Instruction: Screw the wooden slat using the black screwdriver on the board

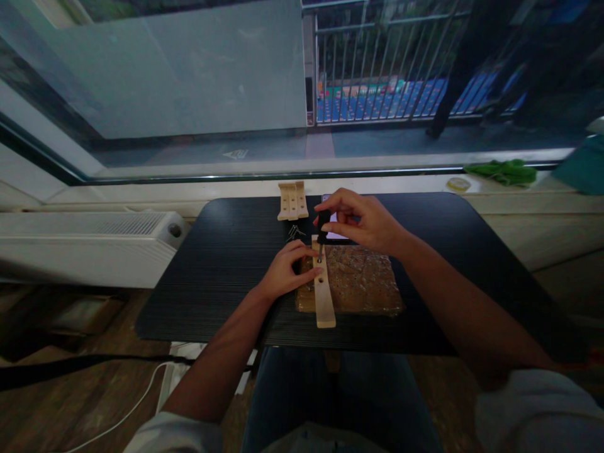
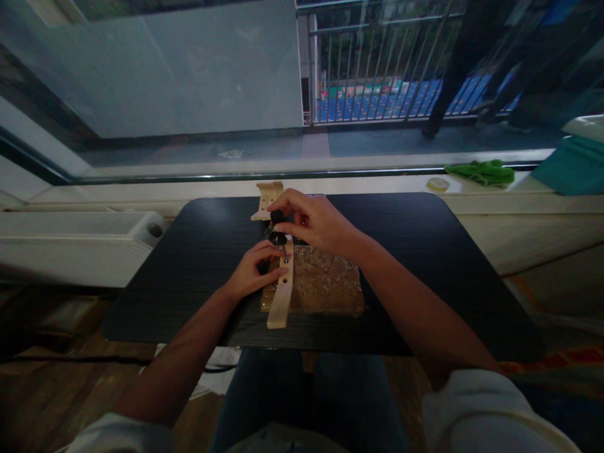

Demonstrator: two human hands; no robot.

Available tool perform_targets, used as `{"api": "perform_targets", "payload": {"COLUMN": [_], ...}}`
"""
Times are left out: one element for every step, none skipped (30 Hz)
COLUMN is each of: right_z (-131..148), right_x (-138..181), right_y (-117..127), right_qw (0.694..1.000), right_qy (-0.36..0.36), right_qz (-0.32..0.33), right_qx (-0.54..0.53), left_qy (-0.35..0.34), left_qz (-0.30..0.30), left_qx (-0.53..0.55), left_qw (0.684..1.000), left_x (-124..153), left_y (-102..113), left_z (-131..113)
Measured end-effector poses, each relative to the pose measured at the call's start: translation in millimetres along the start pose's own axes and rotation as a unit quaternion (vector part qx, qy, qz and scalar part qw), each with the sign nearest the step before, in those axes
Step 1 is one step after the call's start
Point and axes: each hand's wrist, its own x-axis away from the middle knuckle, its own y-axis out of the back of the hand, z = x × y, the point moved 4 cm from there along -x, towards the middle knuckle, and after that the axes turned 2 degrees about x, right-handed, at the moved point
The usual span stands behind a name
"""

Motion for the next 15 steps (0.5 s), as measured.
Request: {"api": "perform_targets", "payload": {"right_z": [-0.4, -0.7, -1.0, -1.4, -1.5, -1.5, -1.4, -1.2, -1.2, -1.3, -1.6, -1.9, -2.3, -2.5, -2.8], "right_x": [0.0, 0.1, 0.1, 0.1, 0.0, 0.0, 0.0, -0.1, -0.1, -0.1, -0.2, -0.2, -0.2, -0.3, -0.4], "right_y": [0.0, -0.1, -0.1, -0.2, -0.3, -0.3, -0.3, -0.3, -0.2, -0.1, -0.1, -0.2, -0.1, 0.0, 0.1], "right_qw": [1.0, 1.0, 1.0, 1.0, 1.0, 1.0, 1.0, 1.0, 1.0, 1.0, 1.0, 0.999, 0.999, 0.999, 0.999], "right_qy": [0.005, 0.008, 0.009, 0.007, 0.006, 0.006, 0.005, 0.005, 0.005, 0.004, 0.002, -0.001, -0.002, -0.003, -0.003], "right_qz": [-0.005, -0.01, -0.014, -0.016, -0.017, -0.018, -0.02, -0.021, -0.023, -0.025, -0.026, -0.027, -0.029, -0.031, -0.034], "right_qx": [-0.001, -0.001, 0.0, 0.002, 0.005, 0.006, 0.008, 0.01, 0.012, 0.014, 0.017, 0.02, 0.023, 0.024, 0.026], "left_qy": [0.0, 0.0, 0.0, 0.0, 0.001, 0.001, 0.001, 0.001, 0.001, 0.002, 0.003, 0.004, 0.004, 0.005, 0.006], "left_qz": [0.0, 0.001, 0.001, 0.0, 0.0, -0.001, -0.001, -0.002, -0.003, -0.003, -0.003, -0.003, -0.003, -0.003, -0.002], "left_qx": [-0.001, -0.001, 0.0, 0.0, 0.001, 0.002, 0.003, 0.004, 0.004, 0.004, 0.003, 0.003, 0.003, 0.003, 0.003], "left_qw": [1.0, 1.0, 1.0, 1.0, 1.0, 1.0, 1.0, 1.0, 1.0, 1.0, 1.0, 1.0, 1.0, 1.0, 1.0], "left_x": [0.0, 0.0, 0.0, 0.0, 0.0, 0.1, 0.1, 0.1, 0.2, 0.2, 0.3, 0.4, 0.4, 0.5, 0.5], "left_y": [0.1, 0.1, 0.2, 0.4, 0.4, 0.5, 0.5, 0.5, 0.5, 0.4, 0.2, 0.1, 0.0, -0.1, -0.2], "left_z": [-0.4, -0.8, -1.1, -1.4, -1.6, -1.6, -1.6, -1.5, -1.2, -0.8, -0.4, 0.0, 0.3, 0.7, 0.9]}}
